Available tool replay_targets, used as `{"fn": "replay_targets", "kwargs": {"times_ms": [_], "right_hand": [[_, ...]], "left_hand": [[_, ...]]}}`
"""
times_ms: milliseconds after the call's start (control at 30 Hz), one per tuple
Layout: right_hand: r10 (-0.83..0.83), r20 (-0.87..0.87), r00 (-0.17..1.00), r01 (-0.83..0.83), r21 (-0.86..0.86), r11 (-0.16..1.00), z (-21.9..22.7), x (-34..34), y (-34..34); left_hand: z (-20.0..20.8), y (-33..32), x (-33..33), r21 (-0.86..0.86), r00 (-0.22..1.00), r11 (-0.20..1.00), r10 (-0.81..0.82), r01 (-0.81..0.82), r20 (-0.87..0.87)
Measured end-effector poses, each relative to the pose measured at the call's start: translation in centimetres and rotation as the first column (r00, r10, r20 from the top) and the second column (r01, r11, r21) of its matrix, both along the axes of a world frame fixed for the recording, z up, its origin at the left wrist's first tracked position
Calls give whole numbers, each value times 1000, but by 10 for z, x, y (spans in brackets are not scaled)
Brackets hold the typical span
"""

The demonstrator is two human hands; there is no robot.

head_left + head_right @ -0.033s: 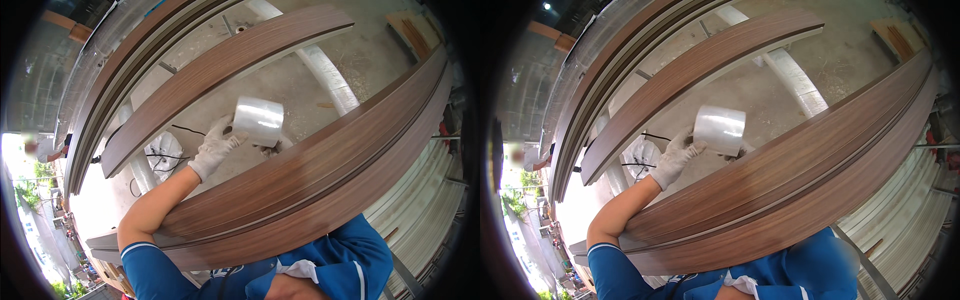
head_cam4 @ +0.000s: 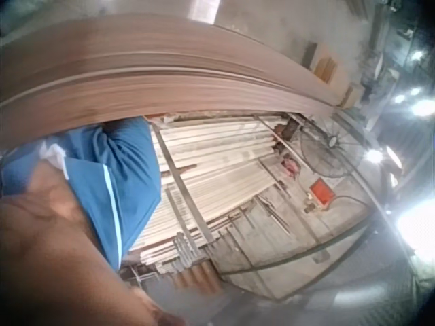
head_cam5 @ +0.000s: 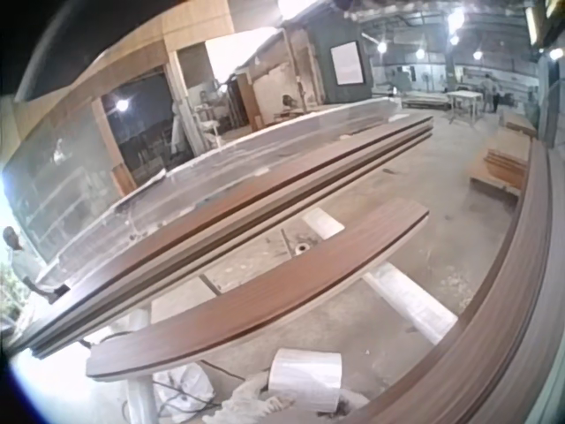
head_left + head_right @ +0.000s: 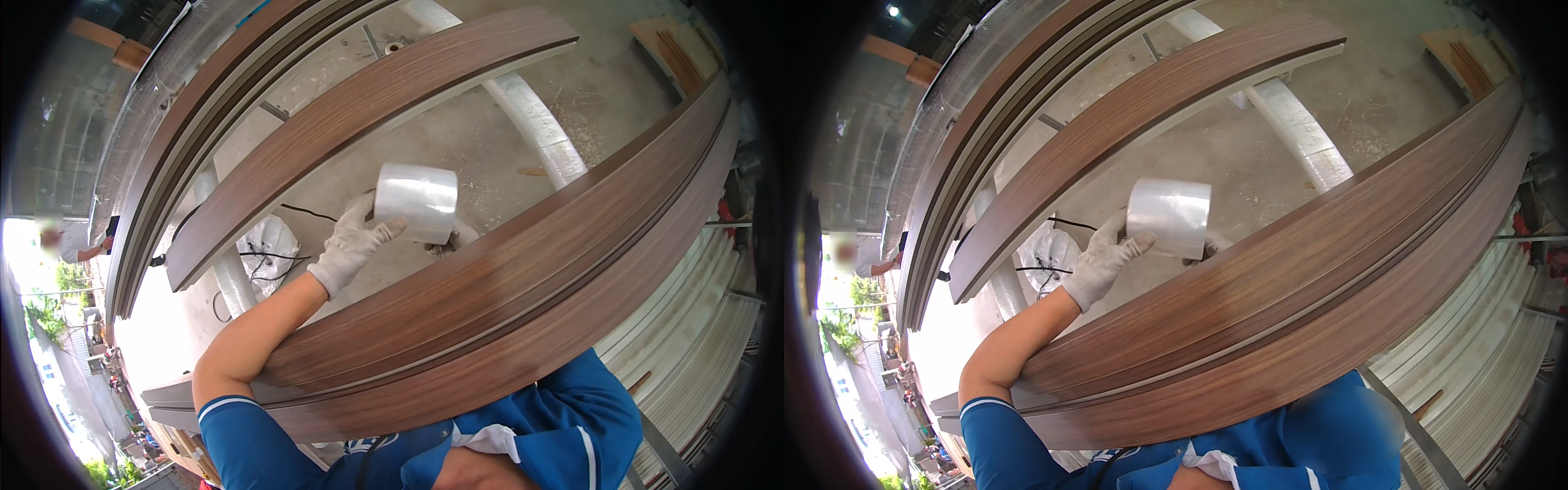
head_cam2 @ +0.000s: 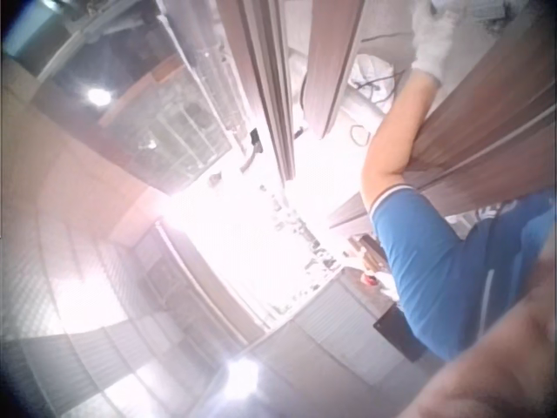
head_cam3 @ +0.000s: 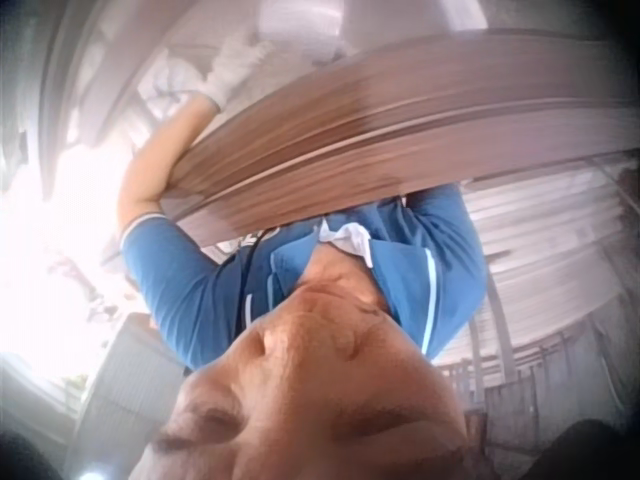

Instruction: The person handles long wood planks in a workshop, picking them up, measuring them with a tape measure, and wiping them with a cloth. The person then stacks the planks on a workbench and applies protective tape to the edges.

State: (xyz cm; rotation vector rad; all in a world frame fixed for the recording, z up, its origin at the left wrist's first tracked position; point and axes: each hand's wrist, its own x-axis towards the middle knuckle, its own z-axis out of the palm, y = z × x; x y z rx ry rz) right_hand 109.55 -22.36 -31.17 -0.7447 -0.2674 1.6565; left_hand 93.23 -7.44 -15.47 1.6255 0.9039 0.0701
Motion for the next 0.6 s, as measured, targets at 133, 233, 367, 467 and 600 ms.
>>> {"fn": "replay_targets", "kwargs": {"times_ms": [133,233,367,467,600], "right_hand": [[-38,203,979,55,-80,995,48,11,6],[-152,188,970,153,10,988,64,11,18],[-366,367,855,381,33,924,53,7,36],[-337,612,716,351,101,931,42,9,42],[-317,570,758,323,94,942,43,12,39]], "left_hand": [[14,7,3,48,996,997,-59,62,-70],[16,6,5,59,998,997,-52,54,-39],[7,-1,5,25,992,996,80,-83,98],[3,1,4,50,981,983,175,-179,84],[6,10,0,-92,998,994,65,-66,-13]]}}
